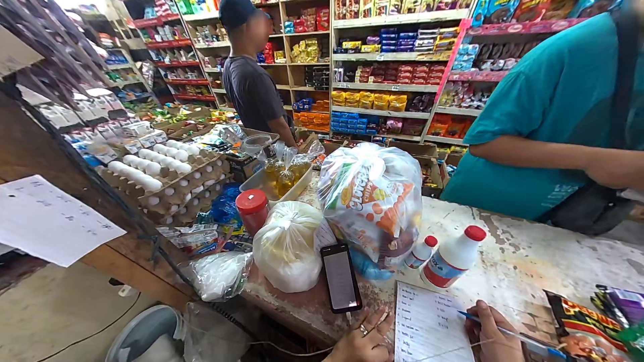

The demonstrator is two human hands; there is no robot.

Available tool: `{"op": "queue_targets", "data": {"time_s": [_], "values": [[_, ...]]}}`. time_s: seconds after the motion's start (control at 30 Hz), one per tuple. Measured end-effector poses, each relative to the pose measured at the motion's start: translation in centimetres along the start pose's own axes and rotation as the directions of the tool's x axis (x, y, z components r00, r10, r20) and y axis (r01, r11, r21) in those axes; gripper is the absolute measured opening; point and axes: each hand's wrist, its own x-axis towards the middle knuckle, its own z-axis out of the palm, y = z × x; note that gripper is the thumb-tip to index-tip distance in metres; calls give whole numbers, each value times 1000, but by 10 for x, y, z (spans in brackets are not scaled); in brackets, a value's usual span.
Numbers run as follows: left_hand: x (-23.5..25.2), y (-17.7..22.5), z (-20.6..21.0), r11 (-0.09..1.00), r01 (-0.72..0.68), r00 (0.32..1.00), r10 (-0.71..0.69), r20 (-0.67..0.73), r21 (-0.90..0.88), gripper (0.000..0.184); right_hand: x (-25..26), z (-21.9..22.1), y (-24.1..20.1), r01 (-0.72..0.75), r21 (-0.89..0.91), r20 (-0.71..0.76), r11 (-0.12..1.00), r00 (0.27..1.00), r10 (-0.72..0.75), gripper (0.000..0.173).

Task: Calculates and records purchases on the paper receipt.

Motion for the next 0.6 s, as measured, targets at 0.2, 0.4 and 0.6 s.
{"op": "queue_targets", "data": {"time_s": [0.2, 0.4, 0.6], "values": [[0, 1, 0, 1000, 7, 1000, -7, -7, -5, 24, -2, 1, -3, 4, -32, -3, 999, 1000, -4, 35], [1, 2, 0, 999, -7, 1000, 8, -25, 38, 25, -1, 0, -1, 14, -7, 6, 1000, 1000, -14, 35], [-1, -1, 4, 999, -15, 999, 16, -39, 33, 22, -1, 0, 0, 19, -16, 5, 1000, 1000, -19, 35]]}}
